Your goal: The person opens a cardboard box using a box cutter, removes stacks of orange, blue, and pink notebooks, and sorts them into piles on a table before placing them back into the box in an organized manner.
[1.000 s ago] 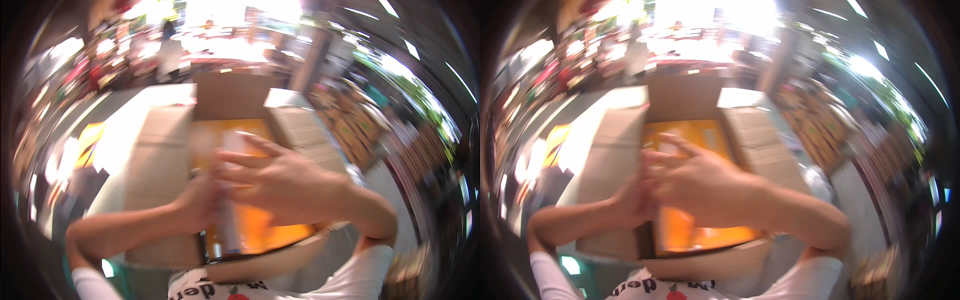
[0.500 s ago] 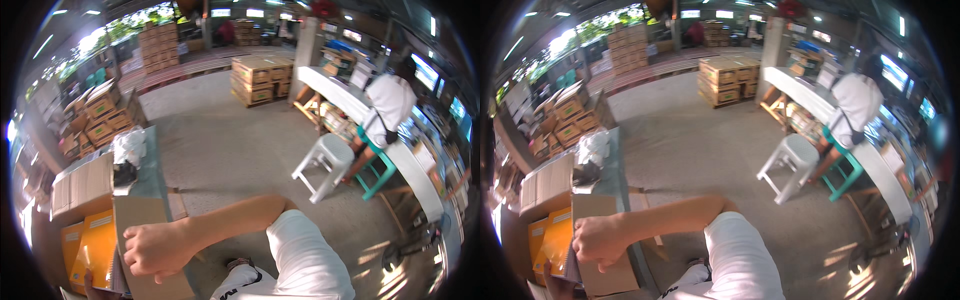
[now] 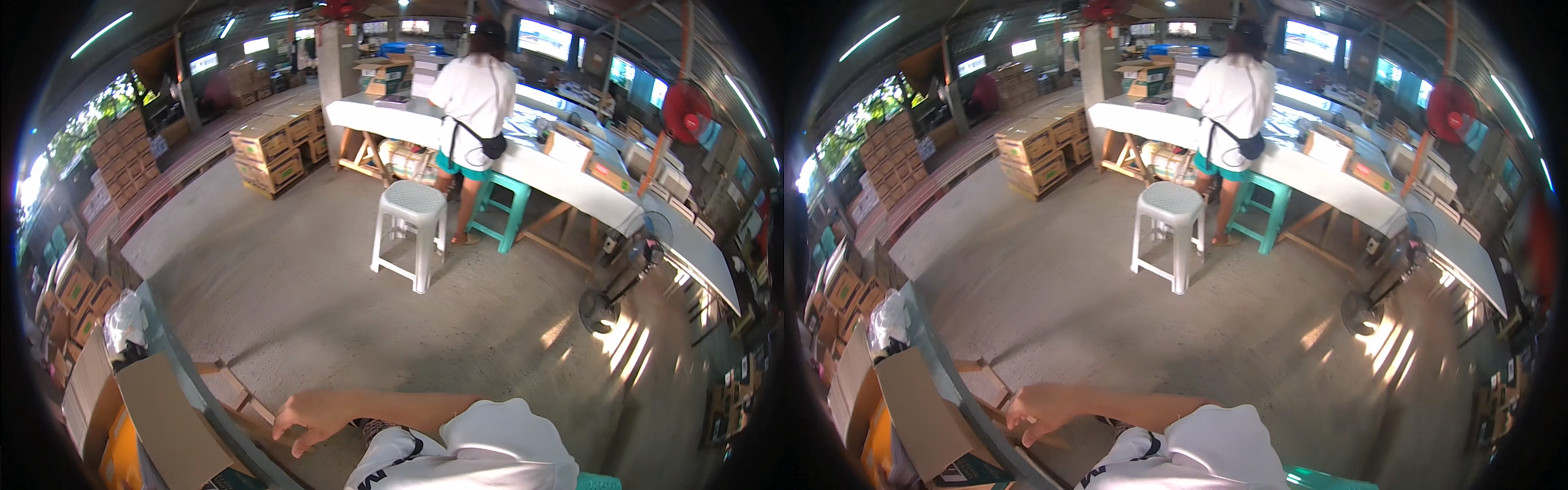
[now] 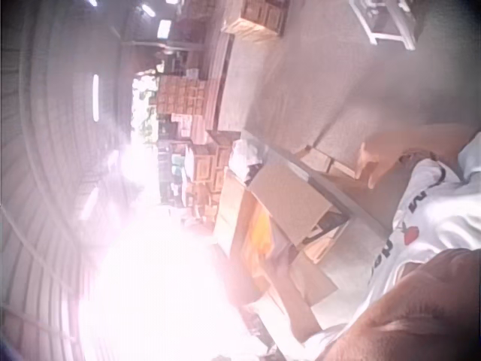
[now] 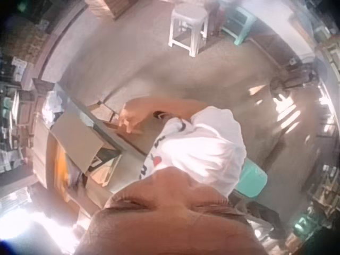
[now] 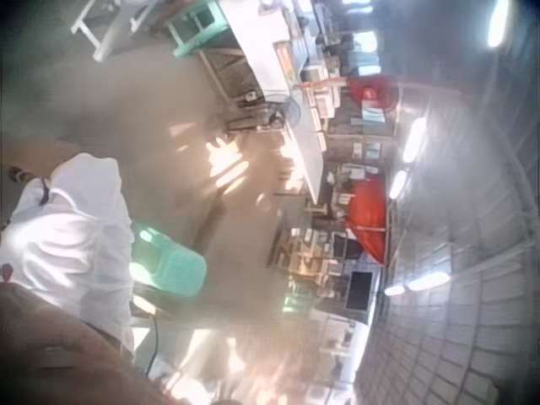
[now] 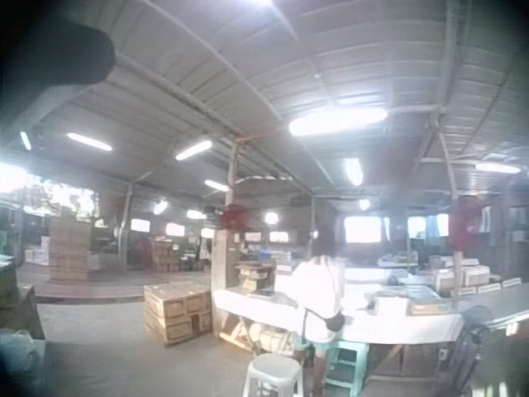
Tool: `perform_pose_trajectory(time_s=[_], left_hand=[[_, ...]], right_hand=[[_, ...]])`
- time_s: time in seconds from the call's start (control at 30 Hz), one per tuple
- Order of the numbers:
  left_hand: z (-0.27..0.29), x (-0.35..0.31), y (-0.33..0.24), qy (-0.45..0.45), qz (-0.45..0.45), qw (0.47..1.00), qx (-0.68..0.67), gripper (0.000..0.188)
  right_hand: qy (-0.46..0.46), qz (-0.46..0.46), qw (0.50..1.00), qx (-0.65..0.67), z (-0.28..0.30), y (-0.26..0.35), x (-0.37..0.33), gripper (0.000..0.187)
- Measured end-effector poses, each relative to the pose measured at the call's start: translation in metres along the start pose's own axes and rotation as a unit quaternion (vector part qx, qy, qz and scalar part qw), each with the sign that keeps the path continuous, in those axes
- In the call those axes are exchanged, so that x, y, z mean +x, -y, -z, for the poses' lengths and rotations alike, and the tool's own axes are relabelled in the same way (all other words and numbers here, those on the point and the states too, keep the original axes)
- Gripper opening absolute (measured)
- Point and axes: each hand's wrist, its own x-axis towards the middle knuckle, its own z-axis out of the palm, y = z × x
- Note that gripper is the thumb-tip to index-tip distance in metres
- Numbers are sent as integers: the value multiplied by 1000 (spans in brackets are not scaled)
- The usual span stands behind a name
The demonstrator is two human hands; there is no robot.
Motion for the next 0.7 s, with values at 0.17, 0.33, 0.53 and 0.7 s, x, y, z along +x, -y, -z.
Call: perform_pose_trajectory(time_s=[0.17,0.33,0.53,0.7], left_hand=[[16,10,-4,-35,-8,999,-33,67],[10,4,1,55,9,998,30,63],[-12,-17,37,26,-295,862,412,79],[-4,-10,29,-49,-307,839,448,81]], right_hand=[[-39,-59,998,5,16,23,-28,42],[-39,-30,998,-45,14,15,-39,42],[-48,-82,994,-52,25,30,-50,41],[-45,-83,994,-46,27,29,-60,41]])
